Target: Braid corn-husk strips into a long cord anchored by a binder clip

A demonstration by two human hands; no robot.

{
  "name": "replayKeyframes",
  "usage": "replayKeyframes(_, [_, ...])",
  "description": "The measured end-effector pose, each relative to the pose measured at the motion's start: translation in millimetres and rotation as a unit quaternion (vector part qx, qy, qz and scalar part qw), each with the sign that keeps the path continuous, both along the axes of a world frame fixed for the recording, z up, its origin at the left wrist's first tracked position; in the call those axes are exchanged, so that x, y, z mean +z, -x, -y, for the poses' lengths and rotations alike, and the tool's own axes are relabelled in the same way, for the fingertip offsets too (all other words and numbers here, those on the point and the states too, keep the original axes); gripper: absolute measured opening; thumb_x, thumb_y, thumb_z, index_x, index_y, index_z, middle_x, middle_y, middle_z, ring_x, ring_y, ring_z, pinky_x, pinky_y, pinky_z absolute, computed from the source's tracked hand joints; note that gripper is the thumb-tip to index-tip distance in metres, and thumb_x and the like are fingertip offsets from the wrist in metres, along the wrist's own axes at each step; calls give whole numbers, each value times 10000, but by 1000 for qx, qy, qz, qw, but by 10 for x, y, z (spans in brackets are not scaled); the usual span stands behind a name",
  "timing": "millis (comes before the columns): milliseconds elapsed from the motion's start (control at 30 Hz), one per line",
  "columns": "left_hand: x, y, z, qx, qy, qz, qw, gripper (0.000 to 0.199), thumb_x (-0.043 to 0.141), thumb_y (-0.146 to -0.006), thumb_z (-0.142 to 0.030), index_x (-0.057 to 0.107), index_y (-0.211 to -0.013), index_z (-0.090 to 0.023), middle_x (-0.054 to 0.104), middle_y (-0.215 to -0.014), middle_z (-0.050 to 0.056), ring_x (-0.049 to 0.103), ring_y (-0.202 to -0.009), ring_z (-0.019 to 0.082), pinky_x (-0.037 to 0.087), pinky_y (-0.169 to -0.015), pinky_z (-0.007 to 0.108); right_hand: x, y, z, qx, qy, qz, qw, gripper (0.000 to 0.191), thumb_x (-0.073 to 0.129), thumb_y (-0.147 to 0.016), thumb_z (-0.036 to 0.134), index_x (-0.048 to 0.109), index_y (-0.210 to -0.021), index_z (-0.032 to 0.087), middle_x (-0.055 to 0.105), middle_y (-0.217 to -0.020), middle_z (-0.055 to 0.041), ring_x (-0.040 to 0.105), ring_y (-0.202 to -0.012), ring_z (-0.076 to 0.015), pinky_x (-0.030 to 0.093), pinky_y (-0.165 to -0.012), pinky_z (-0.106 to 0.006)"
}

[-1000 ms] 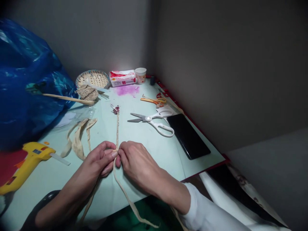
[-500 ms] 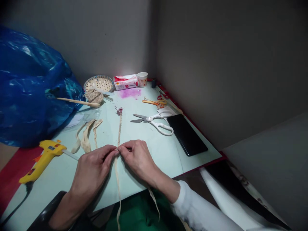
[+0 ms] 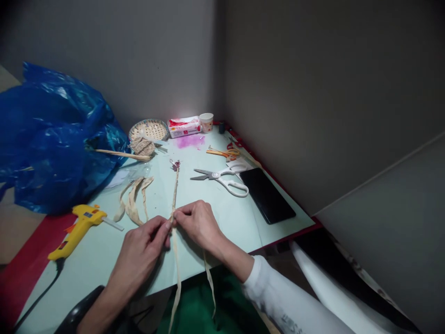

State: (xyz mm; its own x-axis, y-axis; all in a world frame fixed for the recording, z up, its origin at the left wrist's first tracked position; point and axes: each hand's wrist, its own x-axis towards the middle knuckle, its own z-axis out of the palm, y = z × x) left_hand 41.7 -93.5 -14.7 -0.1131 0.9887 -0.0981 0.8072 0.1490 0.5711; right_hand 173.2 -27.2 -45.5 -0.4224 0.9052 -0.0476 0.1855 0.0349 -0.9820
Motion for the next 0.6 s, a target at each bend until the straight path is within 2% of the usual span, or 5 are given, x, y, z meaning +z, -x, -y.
replayKeyframes(167, [-90, -189, 43, -23, -10, -99, 995, 337, 276, -965, -264, 599, -915, -180, 696, -762, 126, 652, -679, 278, 325, -599, 327, 18, -17, -41, 29, 59, -55, 996, 260, 541, -757, 244, 570, -525, 131, 429, -529, 29, 351, -538, -92, 275, -520, -228])
replayKeyframes(300, [-118, -330, 82, -47, 9, -206, 977, 452, 204, -938, -124, 570, -1198, -70, 708, -914, 208, 683, -788, 348, 335, -585, 361, 20, -33, -46, 45, 104, -88, 990, 219, 536, -761, 232, 643, -608, 117, 446, -523, 31, 329, -503, -84, 265, -497, -228])
replayKeyframes(367, [-119, -380, 160, -63, 12, -229, 971, 475, 221, -914, -84, 553, -1253, -50, 692, -971, 222, 674, -850, 356, 360, -595, 369, 24, -42, -44, 38, 117, -93, 988, 210, 544, -761, 224, 677, -642, 113, 473, -515, 29, 340, -483, -81, 277, -496, -227])
replayKeyframes(500, [-89, -302, 331, -107, -70, -163, 978, 310, 405, -923, -250, 699, -993, -180, 678, -879, 136, 644, -832, 318, 404, -640, 371, 62, -64, -52, 14, 132, -88, 987, 200, 576, -746, 207, 677, -595, 125, 526, -495, 17, 385, -462, -87, 309, -513, -232])
replayKeyframes(600, [-48, -63, 250, -22, -138, -3, 990, 224, 480, -909, -288, 679, -854, -200, 674, -869, 87, 624, -833, 243, 420, -760, 342, 88, -80, -66, 10, 135, -81, 988, 204, 584, -741, 195, 664, -563, 138, 463, -433, 43, 356, -443, -85, 300, -516, -231])
